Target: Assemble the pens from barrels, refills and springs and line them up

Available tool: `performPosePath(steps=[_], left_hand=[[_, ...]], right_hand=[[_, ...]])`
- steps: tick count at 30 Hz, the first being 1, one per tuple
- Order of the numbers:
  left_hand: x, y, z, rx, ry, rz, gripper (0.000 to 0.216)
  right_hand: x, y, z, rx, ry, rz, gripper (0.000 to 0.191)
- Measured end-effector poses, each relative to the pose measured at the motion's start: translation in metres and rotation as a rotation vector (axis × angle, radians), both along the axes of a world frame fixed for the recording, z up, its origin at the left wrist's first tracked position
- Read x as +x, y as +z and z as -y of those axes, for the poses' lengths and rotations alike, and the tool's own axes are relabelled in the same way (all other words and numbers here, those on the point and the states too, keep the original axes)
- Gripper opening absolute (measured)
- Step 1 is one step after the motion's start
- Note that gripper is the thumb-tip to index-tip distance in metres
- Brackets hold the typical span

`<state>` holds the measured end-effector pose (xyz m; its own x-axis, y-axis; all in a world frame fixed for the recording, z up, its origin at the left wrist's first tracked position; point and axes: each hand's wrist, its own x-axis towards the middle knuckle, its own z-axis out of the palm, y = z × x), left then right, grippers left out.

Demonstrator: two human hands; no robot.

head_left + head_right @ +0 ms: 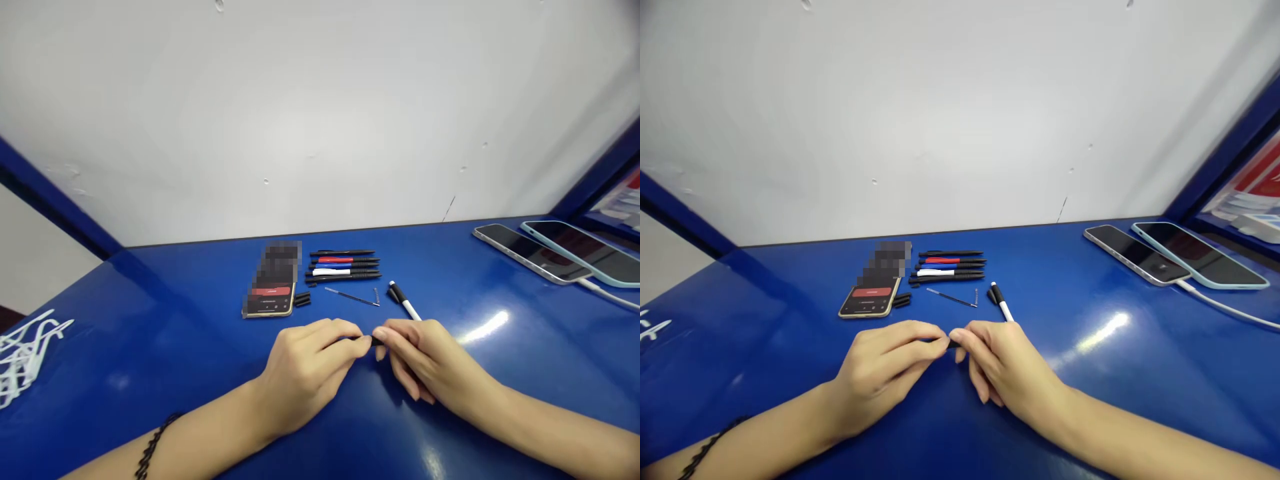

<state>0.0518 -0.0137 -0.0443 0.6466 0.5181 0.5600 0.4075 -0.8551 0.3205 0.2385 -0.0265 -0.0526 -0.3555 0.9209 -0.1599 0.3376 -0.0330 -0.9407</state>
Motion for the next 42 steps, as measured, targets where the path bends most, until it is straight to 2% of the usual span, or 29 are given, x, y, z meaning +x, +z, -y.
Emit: performPosePath(steps=[2,3,5,8,10,12,16,18,20,23,25,29,34,42], left_hand=[[0.0,0.0,-0.001,-0.01,-0.001,0.011,0.015],[0.001,0.0,-0.002,-0.041,0.004,0.03,0.015],[0.003,0.0,-0.003,-0.128,0.025,0.08,0.013],[0.004,0.0,-0.005,-0.249,0.065,0.143,0.011],[0.003,0.0,-0.004,-0.277,0.079,0.156,0.01],[0.001,0.001,-0.002,-0.234,0.065,0.136,0.011],[-0.005,0.004,0.002,0.001,-0.011,0.003,0.016],[-0.005,0.005,0.002,0.035,-0.02,-0.02,0.017],[-0.003,0.005,0.001,-0.056,0.003,0.029,0.014],[0.002,0.005,-0.002,-0.277,0.068,0.143,0.01],[0.004,0.005,-0.004,-0.362,0.091,0.191,0.008],[0.004,0.005,-0.004,-0.372,0.044,0.215,0.008],[0.003,0.006,-0.003,-0.348,0.009,0.181,0.007],[0.001,0.011,-0.004,-0.394,0.026,0.174,0.007]], right_hand=[[-0.001,0.001,0.0,-0.061,0.014,0.006,0.046],[0.0,0.003,0.0,-0.024,0.032,0.041,0.049],[0.004,0.009,-0.001,0.176,0.085,0.152,0.046],[0.012,0.014,-0.004,0.504,0.172,0.291,0.02],[0.015,0.012,-0.004,0.575,0.208,0.337,0.017],[0.015,0.008,-0.004,0.555,0.233,0.355,0.01],[0.011,0.006,-0.001,0.336,0.234,0.243,0.034],[0.01,0.009,-0.001,0.27,0.227,0.233,0.041],[0.013,0.013,-0.002,0.37,0.247,0.334,0.038],[0.018,0.015,-0.006,0.643,0.286,0.534,0.021],[0.02,0.014,-0.008,0.712,0.293,0.596,0.019],[0.021,0.008,-0.011,0.686,0.289,0.558,0.022],[0.022,0.004,-0.012,0.735,0.253,0.35,0.025],[0.02,0.01,-0.009,0.687,0.244,0.263,0.036]])
